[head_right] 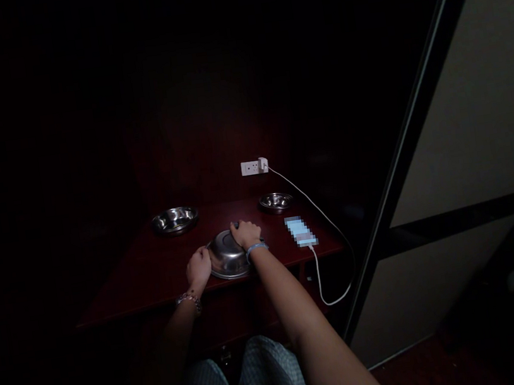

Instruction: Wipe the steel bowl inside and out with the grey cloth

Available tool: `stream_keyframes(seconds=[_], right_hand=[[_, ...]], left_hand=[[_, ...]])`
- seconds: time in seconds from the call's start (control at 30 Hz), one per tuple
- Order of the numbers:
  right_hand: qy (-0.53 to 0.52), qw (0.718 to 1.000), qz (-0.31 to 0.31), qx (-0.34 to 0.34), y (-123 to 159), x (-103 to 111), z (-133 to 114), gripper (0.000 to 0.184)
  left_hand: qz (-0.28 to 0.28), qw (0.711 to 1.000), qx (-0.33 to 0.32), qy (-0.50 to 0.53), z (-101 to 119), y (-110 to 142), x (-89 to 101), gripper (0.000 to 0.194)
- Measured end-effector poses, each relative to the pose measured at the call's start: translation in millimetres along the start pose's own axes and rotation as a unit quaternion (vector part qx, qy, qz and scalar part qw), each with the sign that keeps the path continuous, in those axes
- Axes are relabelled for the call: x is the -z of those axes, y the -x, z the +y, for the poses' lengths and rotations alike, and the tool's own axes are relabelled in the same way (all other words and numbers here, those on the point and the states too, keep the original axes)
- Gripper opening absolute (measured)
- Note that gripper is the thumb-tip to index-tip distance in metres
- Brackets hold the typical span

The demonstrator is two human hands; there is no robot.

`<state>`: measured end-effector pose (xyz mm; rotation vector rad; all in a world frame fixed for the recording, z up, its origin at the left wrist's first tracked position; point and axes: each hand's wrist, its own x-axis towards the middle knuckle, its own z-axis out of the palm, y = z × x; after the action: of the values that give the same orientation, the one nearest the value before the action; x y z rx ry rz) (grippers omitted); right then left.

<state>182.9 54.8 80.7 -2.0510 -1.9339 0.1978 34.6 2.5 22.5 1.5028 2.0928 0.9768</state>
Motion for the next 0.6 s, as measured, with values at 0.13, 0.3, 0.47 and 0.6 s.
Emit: stream_keyframes(seconds=[0.13,0.3,0.47,0.6], right_hand=[[-0.005,1.0,0.003,-0.013,0.2,1.6,2.8,0.056],[-0.006,1.0,0.006,-0.021,0.6,3.0,3.4,0.056],[-0.012,1.0,0.005,-0.023,-0.6,2.1,4.2,0.055],[-0.018,1.0,0.009,-0.023,-0.8,1.1,5.1,0.053]], left_hand=[[0.0,1.0,-0.002,-0.001,-0.4,-0.1,0.4,0.043],[0.003,1.0,0.002,0.002,-0.7,-0.6,0.7,0.042],[0.001,1.0,0.0,0.0,-1.6,-1.7,-0.5,0.043],[0.003,1.0,-0.005,-0.005,-2.1,-2.2,-1.5,0.042]])
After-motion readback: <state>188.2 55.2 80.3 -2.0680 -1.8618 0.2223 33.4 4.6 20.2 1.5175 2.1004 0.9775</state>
